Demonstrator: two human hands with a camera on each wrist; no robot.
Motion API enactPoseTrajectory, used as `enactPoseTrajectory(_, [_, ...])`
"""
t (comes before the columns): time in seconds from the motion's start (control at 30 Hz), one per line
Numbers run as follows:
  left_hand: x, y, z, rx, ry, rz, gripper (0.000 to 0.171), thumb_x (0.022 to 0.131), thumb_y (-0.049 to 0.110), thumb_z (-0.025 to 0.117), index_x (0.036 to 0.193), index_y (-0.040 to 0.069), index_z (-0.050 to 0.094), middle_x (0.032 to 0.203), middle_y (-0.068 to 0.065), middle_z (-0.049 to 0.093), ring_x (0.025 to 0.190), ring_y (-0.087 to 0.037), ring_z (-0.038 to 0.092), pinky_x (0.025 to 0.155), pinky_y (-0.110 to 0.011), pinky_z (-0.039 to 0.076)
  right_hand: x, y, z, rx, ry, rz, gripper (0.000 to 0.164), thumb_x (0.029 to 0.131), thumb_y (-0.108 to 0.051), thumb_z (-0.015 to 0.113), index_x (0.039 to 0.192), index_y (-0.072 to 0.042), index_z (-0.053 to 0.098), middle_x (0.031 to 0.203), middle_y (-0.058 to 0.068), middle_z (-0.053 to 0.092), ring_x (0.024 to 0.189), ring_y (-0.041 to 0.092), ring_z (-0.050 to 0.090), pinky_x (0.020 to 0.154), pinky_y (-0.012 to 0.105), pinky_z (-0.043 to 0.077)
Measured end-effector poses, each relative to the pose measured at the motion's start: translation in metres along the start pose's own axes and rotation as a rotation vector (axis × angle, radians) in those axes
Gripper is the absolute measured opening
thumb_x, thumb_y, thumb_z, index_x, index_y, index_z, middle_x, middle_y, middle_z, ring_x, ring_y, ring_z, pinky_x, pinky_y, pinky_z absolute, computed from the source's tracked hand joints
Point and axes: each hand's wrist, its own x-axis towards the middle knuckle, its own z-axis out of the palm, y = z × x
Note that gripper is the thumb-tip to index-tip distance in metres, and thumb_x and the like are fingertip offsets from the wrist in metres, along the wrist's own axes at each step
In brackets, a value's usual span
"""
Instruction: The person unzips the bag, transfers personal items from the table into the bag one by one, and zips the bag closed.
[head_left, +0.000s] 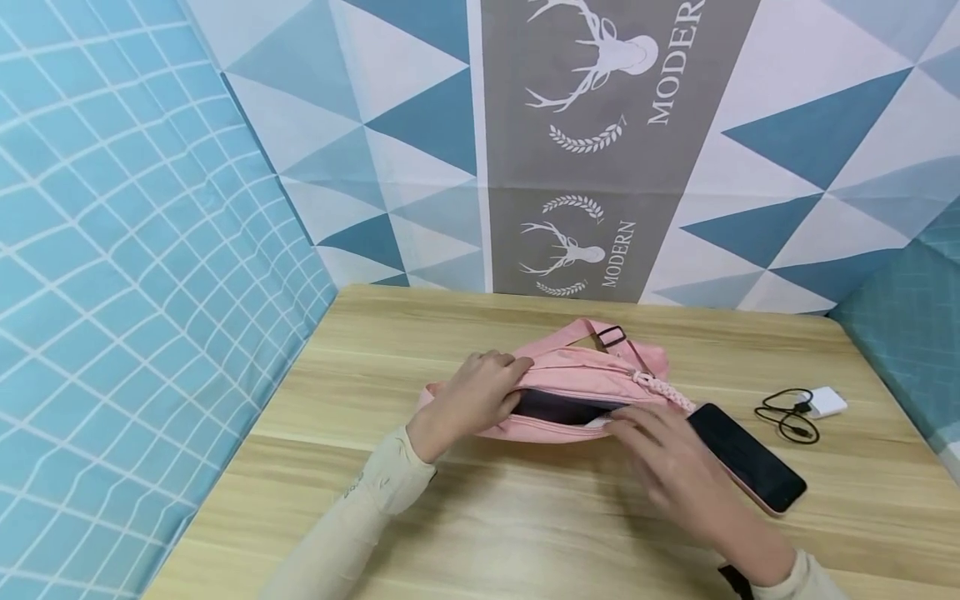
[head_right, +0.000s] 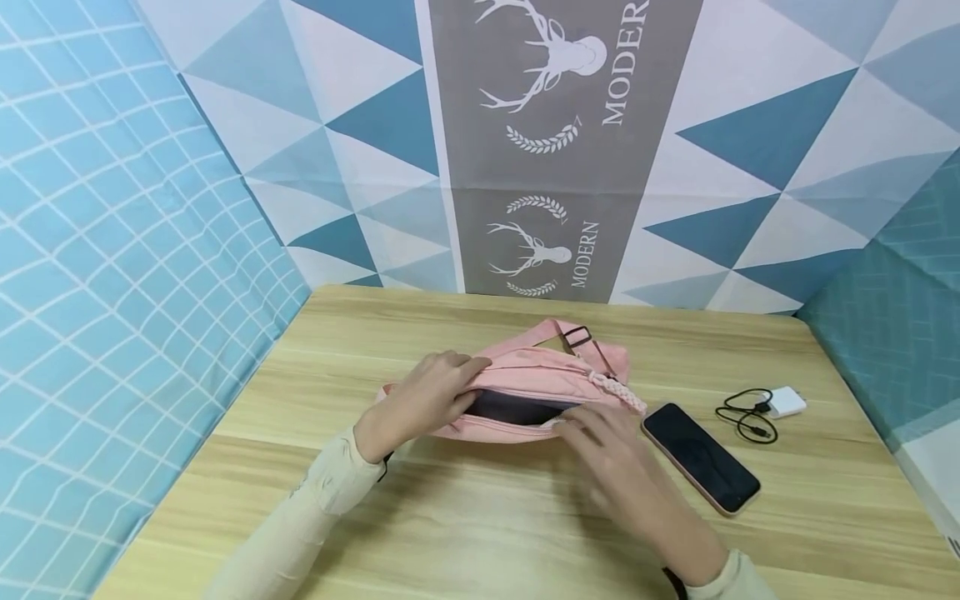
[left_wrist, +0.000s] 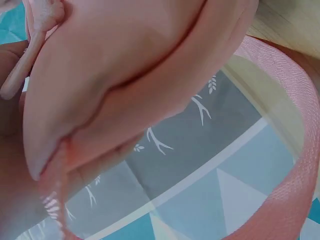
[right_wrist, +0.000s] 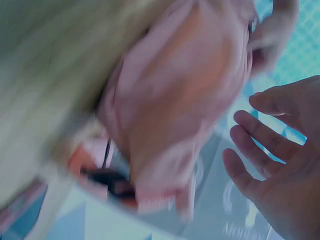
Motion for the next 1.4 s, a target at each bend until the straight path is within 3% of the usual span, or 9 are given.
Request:
enactPoseTrajectory(0.1, [-0.003,0.004,-0.003,0.016,-0.016,-0.020,0.032,0.092,0.020,0.070,0.121,0.013,0.057,0.106,-0.005,0.065,0.097,-0.027,0.063,0.082,-0.045,0.051,-0.007,0.017,-0.016,-0.041,0.042,0.092,0.050,0.107,-0.035,0.032,0.111,-0.003,0.070,0.110,0.013,0.067,0.103,0.032,0.060,0.089,0.046,0.045])
enactPoseTrajectory(0.23, [-0.008,0.015,-0.012,0.009,0.015,-0.030,0.040,0.095,0.027,0.067,0.129,0.013,0.051,0.122,-0.007,0.059,0.111,-0.029,0.057,0.089,-0.045,0.047,-0.027,0.045,-0.034,-0.121,-0.004,0.284,0.025,0.096,-0.019,0.061,0.111,0.000,0.066,0.103,0.018,0.065,0.093,0.036,0.061,0.074,0.051,0.049])
enactPoseTrajectory(0.33, [-0.014,0.024,-0.017,0.040,0.039,-0.009,0.031,0.097,0.031,0.063,0.120,0.011,0.057,0.120,-0.007,0.059,0.109,-0.027,0.055,0.086,-0.042,0.046,-0.046,0.066,-0.041,-0.156,-0.120,0.436,0.035,0.080,-0.002,0.074,0.112,0.004,0.062,0.100,0.025,0.063,0.088,0.043,0.060,0.068,0.057,0.048])
enactPoseTrajectory(0.53, [-0.029,0.037,-0.015,0.141,0.006,0.030,0.017,0.097,0.030,0.062,0.098,0.015,0.070,0.121,-0.006,0.059,0.112,-0.027,0.054,0.087,-0.044,0.048,-0.078,0.093,-0.042,-0.051,-0.473,0.611,0.047,0.085,-0.019,0.078,0.118,0.008,0.060,0.110,0.034,0.062,0.098,0.052,0.059,0.074,0.060,0.049])
enactPoseTrajectory(0.67, [-0.035,0.037,-0.015,0.114,0.042,0.049,0.004,0.089,0.010,0.067,0.089,0.013,0.069,0.119,-0.007,0.056,0.110,-0.026,0.052,0.088,-0.040,0.048,-0.087,0.100,-0.042,0.027,-0.598,0.679,0.055,0.084,-0.023,0.079,0.124,0.008,0.058,0.114,0.037,0.057,0.104,0.058,0.053,0.077,0.062,0.047])
enactPoseTrajectory(0.8, [-0.036,0.036,-0.018,0.083,0.072,0.074,0.018,0.081,-0.005,0.064,0.090,0.011,0.067,0.106,-0.004,0.055,0.097,-0.022,0.050,0.084,-0.033,0.045,-0.090,0.101,-0.039,0.011,-0.599,0.678,0.056,0.081,-0.018,0.081,0.124,0.009,0.057,0.110,0.035,0.056,0.100,0.055,0.056,0.076,0.061,0.048])
enactPoseTrajectory(0.93, [-0.036,0.038,-0.019,0.126,0.056,0.074,0.021,0.080,-0.002,0.067,0.095,0.013,0.066,0.096,-0.001,0.057,0.085,-0.020,0.053,0.078,-0.032,0.046,-0.093,0.100,-0.036,-0.020,-0.553,0.681,0.055,0.080,-0.020,0.082,0.122,0.008,0.059,0.110,0.036,0.055,0.101,0.056,0.053,0.079,0.066,0.044])
enactPoseTrajectory(1.13, [-0.033,0.040,-0.020,0.155,0.033,0.069,0.021,0.079,0.004,0.071,0.096,0.013,0.064,0.094,-0.001,0.059,0.084,-0.020,0.062,0.087,-0.036,0.050,-0.100,0.100,-0.033,-0.012,-0.465,0.696,0.038,0.091,-0.026,0.073,0.117,0.000,0.066,0.116,0.037,0.056,0.108,0.058,0.047,0.082,0.069,0.040])
enactPoseTrajectory(1.4, [-0.032,0.039,-0.020,0.185,0.014,0.088,0.020,0.077,0.006,0.072,0.092,0.015,0.061,0.087,0.001,0.061,0.083,-0.019,0.062,0.081,-0.035,0.047,-0.104,0.109,-0.033,-0.035,-0.554,0.805,0.059,0.090,-0.037,0.072,0.125,0.007,0.054,0.122,0.047,0.047,0.106,0.070,0.040,0.075,0.073,0.040])
